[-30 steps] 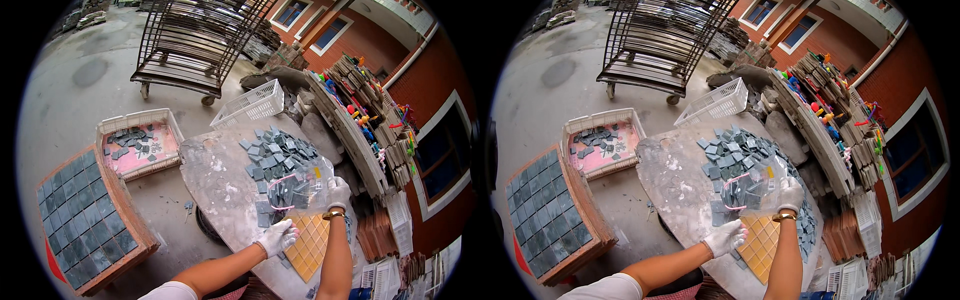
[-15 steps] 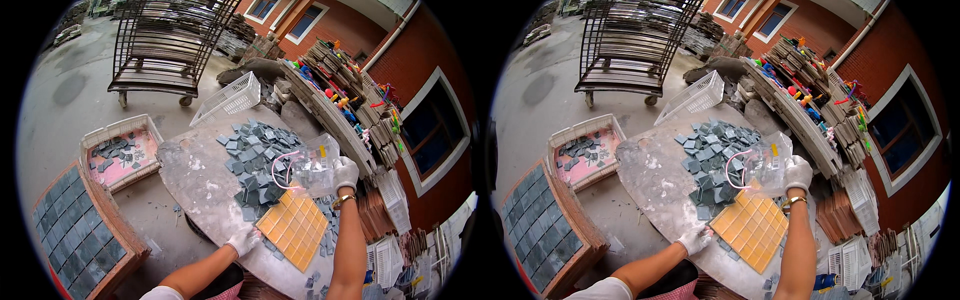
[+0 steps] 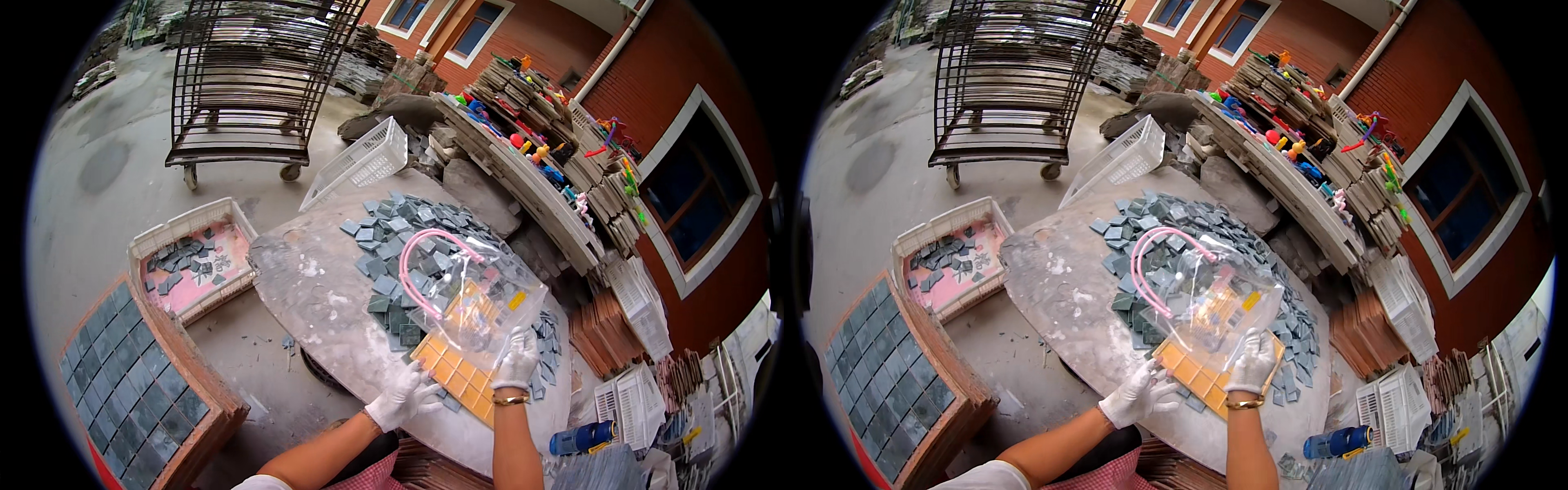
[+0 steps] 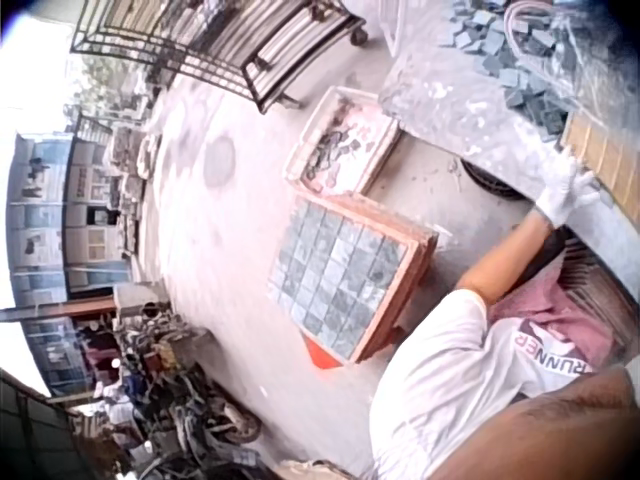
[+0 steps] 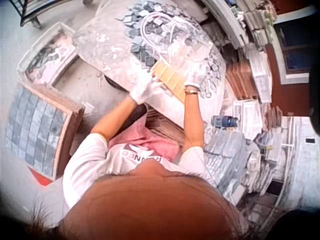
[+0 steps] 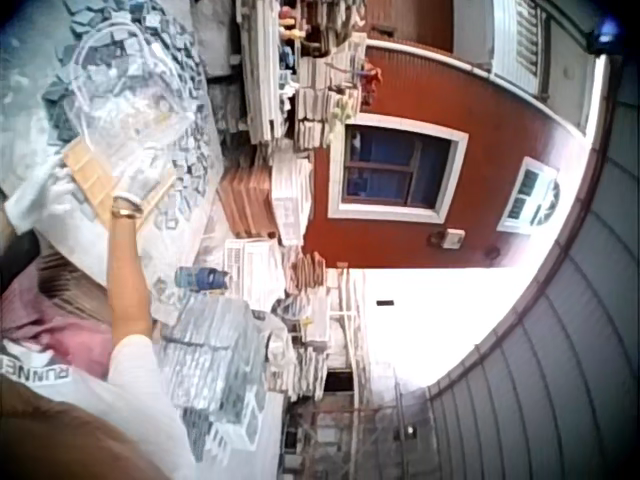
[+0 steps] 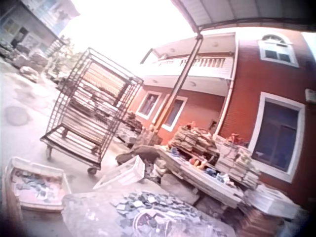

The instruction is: The person places small green tiles one by one into a yellow grid frame, filling the grid to form a complete tile sheet. The person then flips the frame to reveal the assembled tile sheet and places it on a stack of finished sheets.

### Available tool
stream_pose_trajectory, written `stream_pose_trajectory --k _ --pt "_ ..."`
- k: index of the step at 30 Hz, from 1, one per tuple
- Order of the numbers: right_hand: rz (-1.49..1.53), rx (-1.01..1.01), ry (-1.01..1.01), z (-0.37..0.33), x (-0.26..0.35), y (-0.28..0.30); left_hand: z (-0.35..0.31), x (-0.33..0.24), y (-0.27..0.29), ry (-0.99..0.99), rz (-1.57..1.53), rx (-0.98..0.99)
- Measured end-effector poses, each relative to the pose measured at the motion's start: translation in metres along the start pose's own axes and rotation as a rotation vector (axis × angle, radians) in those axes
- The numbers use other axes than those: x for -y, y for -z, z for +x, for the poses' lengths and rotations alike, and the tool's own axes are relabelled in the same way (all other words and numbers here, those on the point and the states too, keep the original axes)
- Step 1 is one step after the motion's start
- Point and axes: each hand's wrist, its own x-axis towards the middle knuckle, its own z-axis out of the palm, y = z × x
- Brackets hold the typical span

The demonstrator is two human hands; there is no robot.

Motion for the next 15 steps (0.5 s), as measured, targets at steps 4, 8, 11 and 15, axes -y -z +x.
stream_pose_trajectory --k 4,8,11,15 --pt "0.101 0.070 -0.244 -0.128 -0.081 -0.014 -0.030 -0.004 -0.005 -0.236 0.006 -0.025" --pt "0.253 0.350 -0.671 -0.191 -0.087 -0.008 -0.072 -0.047 0.016 -0.572 0.281 -0.307" --pt "0.162 0.582 -0.751 -0.225 -0.101 0.029 -0.080 -0.087 0.053 -0.731 0.456 -0.452" --pt "0.035 0.615 -0.607 -0.256 -0.088 0.080 -0.065 -0.149 0.071 -0.882 0.565 -0.582"
